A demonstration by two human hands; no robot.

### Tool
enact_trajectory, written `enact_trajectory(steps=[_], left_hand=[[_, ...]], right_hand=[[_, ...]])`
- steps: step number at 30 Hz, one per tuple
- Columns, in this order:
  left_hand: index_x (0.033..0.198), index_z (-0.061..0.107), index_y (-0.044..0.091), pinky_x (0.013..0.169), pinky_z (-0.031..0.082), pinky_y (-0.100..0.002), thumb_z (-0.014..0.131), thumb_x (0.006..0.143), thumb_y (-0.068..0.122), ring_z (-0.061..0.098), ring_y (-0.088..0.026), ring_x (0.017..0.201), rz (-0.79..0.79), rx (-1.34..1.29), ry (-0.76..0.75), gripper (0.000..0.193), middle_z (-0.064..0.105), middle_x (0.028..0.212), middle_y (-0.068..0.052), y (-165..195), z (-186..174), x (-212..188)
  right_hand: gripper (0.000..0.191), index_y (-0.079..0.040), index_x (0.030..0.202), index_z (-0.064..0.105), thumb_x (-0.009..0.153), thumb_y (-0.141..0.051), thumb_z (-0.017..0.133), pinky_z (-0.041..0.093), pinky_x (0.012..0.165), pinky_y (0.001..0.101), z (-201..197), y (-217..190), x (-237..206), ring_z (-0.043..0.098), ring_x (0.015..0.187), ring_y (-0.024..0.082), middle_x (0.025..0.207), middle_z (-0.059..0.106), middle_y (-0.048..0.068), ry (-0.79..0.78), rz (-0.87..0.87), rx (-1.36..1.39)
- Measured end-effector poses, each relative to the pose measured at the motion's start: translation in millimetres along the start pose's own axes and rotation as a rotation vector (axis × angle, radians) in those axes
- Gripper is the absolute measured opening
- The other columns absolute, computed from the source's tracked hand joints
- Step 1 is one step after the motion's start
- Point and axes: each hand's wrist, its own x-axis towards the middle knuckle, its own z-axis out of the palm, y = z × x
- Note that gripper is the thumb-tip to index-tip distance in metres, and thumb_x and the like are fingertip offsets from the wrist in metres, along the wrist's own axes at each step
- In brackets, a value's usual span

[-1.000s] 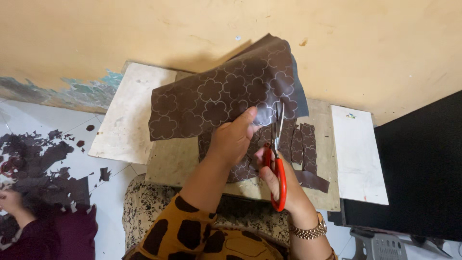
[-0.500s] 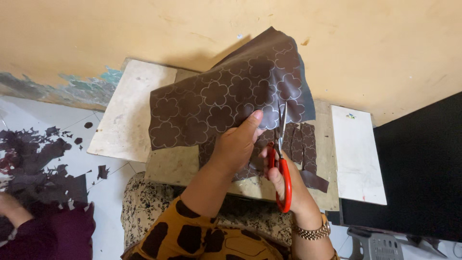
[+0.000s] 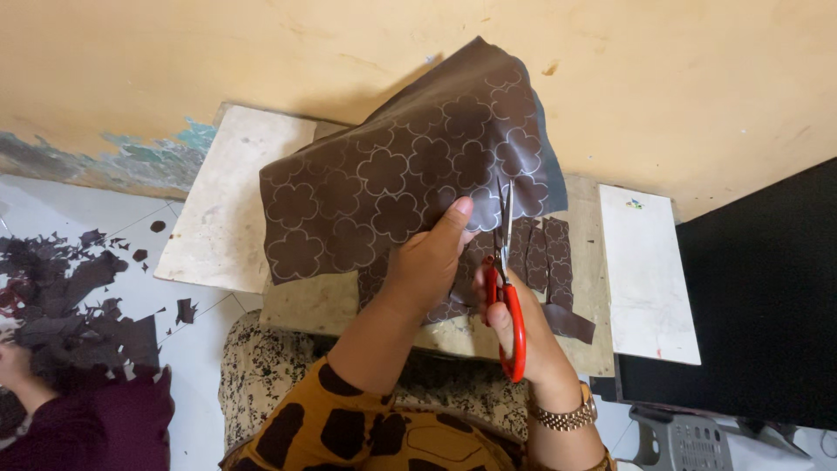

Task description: The person uses red-handled scissors to cut a brown patterned fabric into strips on a low wooden table. The person holds the fabric with the left hand and cuts with the right hand, periodically lifting and repositioning the fabric to continue cutting.

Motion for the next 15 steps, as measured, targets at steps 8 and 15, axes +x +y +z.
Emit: enact_trajectory(steps=[8, 15], left_hand=[[0.121, 0.068, -0.005, 0.104, 0.051, -0.036, 0.063, 0.101, 0.032, 0.064, -0.015, 0.110, 0.093, -0.079, -0.060, 0.043, 0.069, 0.119, -0.008, -1, 1, -3], [0.119, 0.068, -0.008, 0.107, 0.049, -0.034, 0.060, 0.101, 0.036, 0.064, -0.015, 0.111, 0.036, -0.079, -0.060, 0.049, 0.070, 0.120, -0.009, -3, 0, 1]], right_hand=[[0.082, -0.004, 0.108, 0.055, 0.090, -0.083, 0.044, 0.041, 0.061, 0.0257, 9, 1, 0, 0.046, 0.071, 0.010, 0.084, 0.047, 0.000, 0.035, 0.009, 0.090], [0.075, -0.004, 0.101, 0.053, 0.093, -0.078, 0.045, 0.039, 0.058, 0.0242, 13, 4, 0, 0.045, 0.069, 0.009, 0.083, 0.044, -0.001, 0.042, 0.028, 0.181]])
